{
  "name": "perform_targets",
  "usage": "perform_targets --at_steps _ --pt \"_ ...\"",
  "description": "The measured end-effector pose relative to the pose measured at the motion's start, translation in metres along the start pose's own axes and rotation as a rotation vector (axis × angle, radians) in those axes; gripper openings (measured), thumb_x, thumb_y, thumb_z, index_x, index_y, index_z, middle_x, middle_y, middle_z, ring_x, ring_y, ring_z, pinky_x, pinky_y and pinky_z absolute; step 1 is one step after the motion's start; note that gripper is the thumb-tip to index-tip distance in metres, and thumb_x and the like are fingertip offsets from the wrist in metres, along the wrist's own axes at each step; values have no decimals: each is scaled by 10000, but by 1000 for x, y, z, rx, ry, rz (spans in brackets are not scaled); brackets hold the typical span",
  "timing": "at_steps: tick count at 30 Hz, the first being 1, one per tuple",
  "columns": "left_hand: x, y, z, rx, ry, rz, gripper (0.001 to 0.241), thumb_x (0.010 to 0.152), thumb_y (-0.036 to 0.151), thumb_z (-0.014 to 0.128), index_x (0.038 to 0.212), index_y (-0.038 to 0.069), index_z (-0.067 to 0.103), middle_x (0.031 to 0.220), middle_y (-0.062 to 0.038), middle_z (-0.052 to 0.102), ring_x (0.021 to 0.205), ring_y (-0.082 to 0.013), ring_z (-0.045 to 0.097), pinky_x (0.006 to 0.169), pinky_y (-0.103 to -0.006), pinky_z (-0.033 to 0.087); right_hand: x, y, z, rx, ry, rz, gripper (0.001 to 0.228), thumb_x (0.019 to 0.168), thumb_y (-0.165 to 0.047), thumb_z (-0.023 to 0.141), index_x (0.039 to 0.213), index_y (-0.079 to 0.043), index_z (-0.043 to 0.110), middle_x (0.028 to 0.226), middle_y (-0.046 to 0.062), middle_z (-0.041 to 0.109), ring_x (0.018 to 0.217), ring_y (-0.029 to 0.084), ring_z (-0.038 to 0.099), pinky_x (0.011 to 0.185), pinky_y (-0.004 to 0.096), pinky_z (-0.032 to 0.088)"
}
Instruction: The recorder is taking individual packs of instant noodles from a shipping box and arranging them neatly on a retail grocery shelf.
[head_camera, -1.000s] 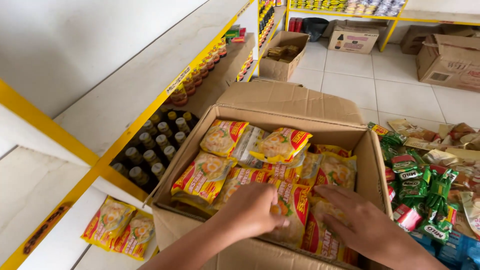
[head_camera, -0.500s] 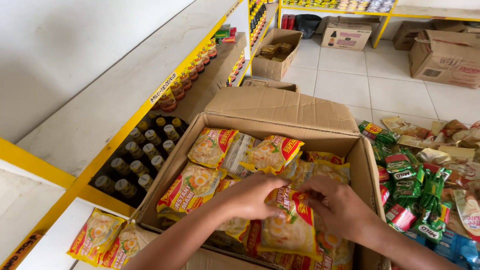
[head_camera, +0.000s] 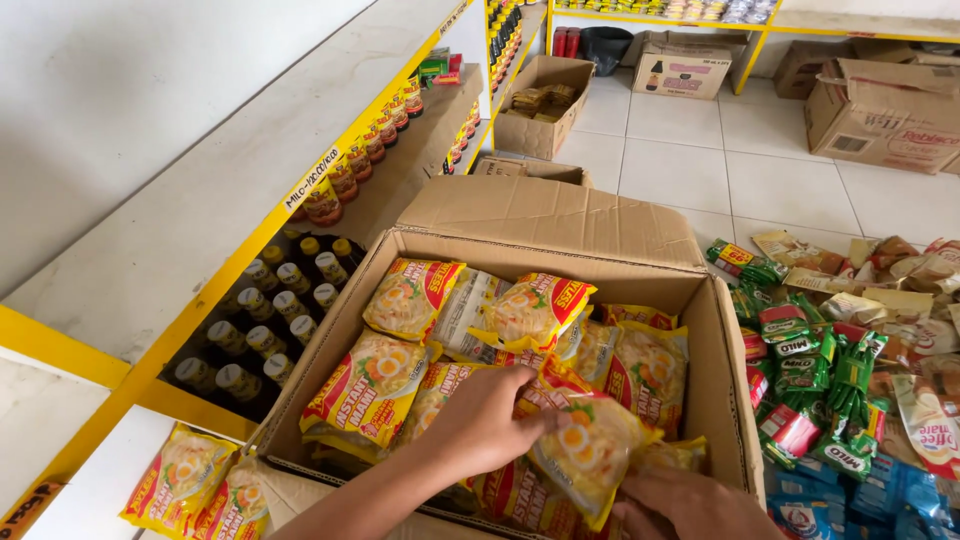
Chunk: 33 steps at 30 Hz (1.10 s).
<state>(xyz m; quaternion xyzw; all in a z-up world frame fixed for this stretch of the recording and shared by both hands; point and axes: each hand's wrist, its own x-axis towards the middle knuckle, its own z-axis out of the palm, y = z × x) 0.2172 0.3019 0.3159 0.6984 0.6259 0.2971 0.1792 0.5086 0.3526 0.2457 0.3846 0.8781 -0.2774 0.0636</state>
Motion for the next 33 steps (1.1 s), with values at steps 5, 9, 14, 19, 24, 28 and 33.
perform_targets --at_steps 5,9,14,19,24,28,33 --pt "-12 36 -30 -144 -3 -296 424 870 450 767 958 39 708 678 -115 687 589 -285 667 601 -409 523 6 0 -11 253 396 -413 493 903 -333 761 1229 27 682 1162 210 764 1116 343 741 878 422 585" --pt "-36 42 -26 -362 106 -326 334 863 317 789 1001 26 700 770 -78 738 626 -188 711 598 -333 565 7 -17 -9 339 372 43 633 822 -376 829 1347 -64 661 1097 138 788 1001 183 803 821 332 648" --pt "-65 48 -15 -482 301 -177 501 786 127 830 1229 0 634 1156 -117 603 923 -207 721 727 -302 648 18 1 8 432 621 -37 589 820 -185 862 1353 1 695 1183 134 772 886 141 770 730 323 643" --pt "-118 54 -25 -398 503 -58 568 821 142 853 1325 2 632 1227 -136 645 1018 -206 713 772 -292 624 3 -67 -13 612 696 -313 606 773 -81 793 1349 0 625 1287 178 720 1170 208 680 947 358 569" --pt "-191 41 -11 -303 629 -45 660 753 163 930 1322 -6 641 1242 -164 662 1028 -220 721 797 -302 606 26 -41 15 538 625 -414 701 734 -48 801 1403 -13 596 1433 219 633 1368 306 535 990 437 463" --pt "-241 17 34 -388 701 -87 526 813 125 919 1281 -4 716 1208 -143 724 932 -192 762 810 -296 606 75 46 98 -91 504 -689 1016 667 -406 930 1471 -48 421 1383 183 609 1313 267 564 1098 451 436" --pt "-291 -58 113 -1130 1067 -214 309 887 0 796 1161 -133 740 1108 -250 782 965 -252 799 883 -371 639 87 26 168 252 604 -645 849 709 -254 828 1464 -93 475 1358 164 652 1262 237 651 1062 433 522"
